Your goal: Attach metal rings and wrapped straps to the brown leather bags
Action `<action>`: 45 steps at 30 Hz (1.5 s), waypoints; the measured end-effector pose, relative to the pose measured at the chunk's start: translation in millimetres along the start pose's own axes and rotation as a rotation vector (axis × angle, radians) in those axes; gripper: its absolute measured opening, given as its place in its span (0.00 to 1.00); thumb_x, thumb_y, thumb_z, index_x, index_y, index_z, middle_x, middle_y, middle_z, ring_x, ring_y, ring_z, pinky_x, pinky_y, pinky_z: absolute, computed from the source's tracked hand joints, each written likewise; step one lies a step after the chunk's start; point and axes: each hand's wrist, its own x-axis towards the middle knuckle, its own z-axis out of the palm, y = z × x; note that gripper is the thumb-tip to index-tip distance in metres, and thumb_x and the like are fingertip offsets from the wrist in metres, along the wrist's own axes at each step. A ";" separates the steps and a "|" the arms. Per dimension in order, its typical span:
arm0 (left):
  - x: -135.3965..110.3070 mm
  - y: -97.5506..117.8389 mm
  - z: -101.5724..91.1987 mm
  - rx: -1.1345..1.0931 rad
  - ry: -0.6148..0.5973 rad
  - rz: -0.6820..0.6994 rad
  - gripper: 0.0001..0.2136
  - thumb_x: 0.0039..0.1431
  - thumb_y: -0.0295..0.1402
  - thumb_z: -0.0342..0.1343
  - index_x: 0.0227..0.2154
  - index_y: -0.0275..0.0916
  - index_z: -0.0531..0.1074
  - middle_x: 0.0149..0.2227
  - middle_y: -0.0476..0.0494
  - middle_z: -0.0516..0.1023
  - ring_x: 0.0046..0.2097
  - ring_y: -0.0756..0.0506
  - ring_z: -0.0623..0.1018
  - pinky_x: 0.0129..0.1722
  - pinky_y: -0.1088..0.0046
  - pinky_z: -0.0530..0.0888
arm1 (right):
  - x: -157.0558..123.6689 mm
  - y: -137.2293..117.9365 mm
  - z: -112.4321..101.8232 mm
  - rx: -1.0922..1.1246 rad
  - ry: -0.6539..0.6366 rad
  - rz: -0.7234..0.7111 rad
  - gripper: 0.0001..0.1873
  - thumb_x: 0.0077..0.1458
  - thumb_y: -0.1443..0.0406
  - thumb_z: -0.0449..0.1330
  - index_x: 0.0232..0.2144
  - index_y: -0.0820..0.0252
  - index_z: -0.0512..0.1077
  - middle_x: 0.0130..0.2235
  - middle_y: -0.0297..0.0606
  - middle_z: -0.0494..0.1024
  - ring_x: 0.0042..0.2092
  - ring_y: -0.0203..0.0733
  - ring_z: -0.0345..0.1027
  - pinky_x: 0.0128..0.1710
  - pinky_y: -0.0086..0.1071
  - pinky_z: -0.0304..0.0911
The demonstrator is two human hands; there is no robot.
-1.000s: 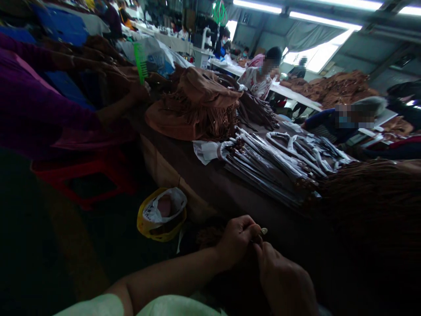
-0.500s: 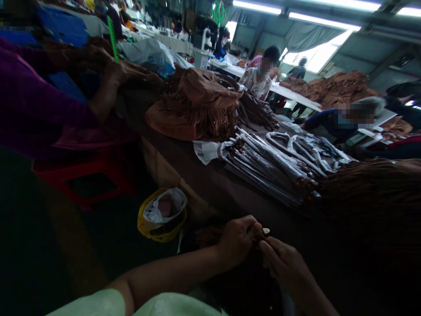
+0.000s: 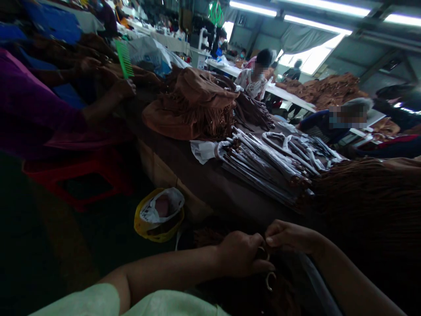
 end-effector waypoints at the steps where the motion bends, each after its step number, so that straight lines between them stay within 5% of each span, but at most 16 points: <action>1: -1.3 -1.4 0.9 -0.012 0.037 -0.010 0.24 0.59 0.54 0.48 0.42 0.36 0.66 0.36 0.40 0.77 0.37 0.42 0.79 0.33 0.72 0.72 | 2.1 4.2 -0.2 0.016 0.011 -0.011 0.21 0.46 0.51 0.63 0.21 0.66 0.71 0.16 0.26 0.60 0.17 0.25 0.44 0.16 0.25 0.37; 6: -6.9 -4.1 11.3 0.034 0.050 -0.036 0.21 0.58 0.52 0.52 0.37 0.35 0.67 0.35 0.42 0.77 0.37 0.43 0.79 0.34 0.73 0.72 | 3.9 17.6 8.9 0.045 0.008 -0.014 0.24 0.49 0.48 0.60 0.21 0.65 0.69 0.14 0.23 0.57 0.14 0.24 0.41 0.13 0.24 0.35; 14: -6.9 0.2 18.8 0.122 -0.048 -0.109 0.20 0.63 0.51 0.45 0.37 0.36 0.65 0.33 0.42 0.77 0.33 0.43 0.79 0.29 0.72 0.72 | -1.5 20.7 23.0 -0.003 0.067 0.017 0.24 0.49 0.47 0.59 0.21 0.62 0.66 0.14 0.24 0.60 0.15 0.26 0.47 0.14 0.22 0.44; 21: -6.3 -2.0 18.6 0.204 -0.138 -0.095 0.19 0.64 0.48 0.44 0.38 0.35 0.65 0.34 0.41 0.76 0.32 0.43 0.79 0.28 0.71 0.73 | -6.1 -3.0 43.6 -0.640 0.429 0.037 0.14 0.53 0.61 0.55 0.19 0.60 0.68 0.19 0.31 0.67 0.22 0.32 0.59 0.21 0.25 0.49; 26: -4.4 -1.6 25.1 0.227 -0.142 -0.013 0.21 0.62 0.51 0.44 0.37 0.36 0.66 0.32 0.42 0.75 0.31 0.43 0.78 0.27 0.71 0.72 | 0.4 -4.9 44.9 -0.606 0.244 0.122 0.13 0.51 0.62 0.57 0.19 0.62 0.72 0.18 0.32 0.71 0.21 0.32 0.61 0.20 0.25 0.51; 30: -2.7 -4.9 24.8 0.235 -0.137 0.008 0.15 0.64 0.43 0.44 0.37 0.35 0.65 0.34 0.41 0.75 0.31 0.44 0.78 0.26 0.71 0.72 | 5.4 -9.9 80.5 -1.039 0.677 0.180 0.09 0.49 0.74 0.55 0.24 0.63 0.75 0.27 0.42 0.78 0.30 0.40 0.71 0.27 0.28 0.55; 32: -1.9 -6.2 21.8 0.232 -0.122 0.022 0.13 0.64 0.40 0.44 0.38 0.35 0.65 0.35 0.41 0.75 0.32 0.44 0.78 0.27 0.71 0.72 | 4.2 -13.7 91.5 -1.166 0.791 0.216 0.14 0.48 0.79 0.53 0.28 0.63 0.76 0.31 0.46 0.79 0.32 0.44 0.72 0.30 0.31 0.56; 35: -1.5 -5.1 16.6 0.209 -0.088 0.022 0.15 0.65 0.43 0.42 0.38 0.35 0.64 0.35 0.41 0.75 0.33 0.43 0.78 0.27 0.70 0.72 | -1.6 -9.5 77.5 -0.944 0.681 0.124 0.10 0.52 0.69 0.58 0.21 0.62 0.73 0.25 0.41 0.76 0.29 0.41 0.69 0.28 0.30 0.55; 38: -1.1 -1.4 12.5 0.163 -0.041 -0.005 0.19 0.63 0.49 0.44 0.39 0.34 0.65 0.33 0.41 0.76 0.34 0.42 0.79 0.27 0.71 0.73 | -6.9 9.3 44.9 -0.312 0.327 -0.019 0.18 0.54 0.55 0.58 0.21 0.64 0.72 0.20 0.35 0.72 0.23 0.35 0.63 0.24 0.28 0.54; 41: -0.6 0.3 11.5 0.150 -0.018 -0.033 0.21 0.62 0.51 0.46 0.38 0.34 0.66 0.32 0.42 0.76 0.33 0.43 0.79 0.28 0.73 0.72 | -7.0 27.1 26.7 0.107 0.155 -0.090 0.23 0.49 0.48 0.61 0.25 0.65 0.72 0.20 0.33 0.70 0.22 0.33 0.62 0.24 0.27 0.56; 43: -0.3 -0.7 12.8 0.176 -0.042 -0.023 0.21 0.62 0.51 0.45 0.38 0.35 0.66 0.33 0.41 0.76 0.33 0.44 0.79 0.28 0.74 0.72 | -4.8 29.1 30.0 0.067 0.175 -0.074 0.22 0.50 0.50 0.60 0.24 0.65 0.71 0.20 0.32 0.70 0.22 0.33 0.62 0.24 0.27 0.56; 45: 0.4 -3.0 14.5 0.233 -0.099 -0.001 0.19 0.64 0.49 0.44 0.38 0.36 0.66 0.34 0.41 0.75 0.33 0.44 0.79 0.26 0.74 0.71 | -2.8 22.0 45.6 -0.262 0.307 0.006 0.18 0.54 0.55 0.57 0.22 0.63 0.71 0.21 0.34 0.71 0.23 0.35 0.64 0.23 0.27 0.56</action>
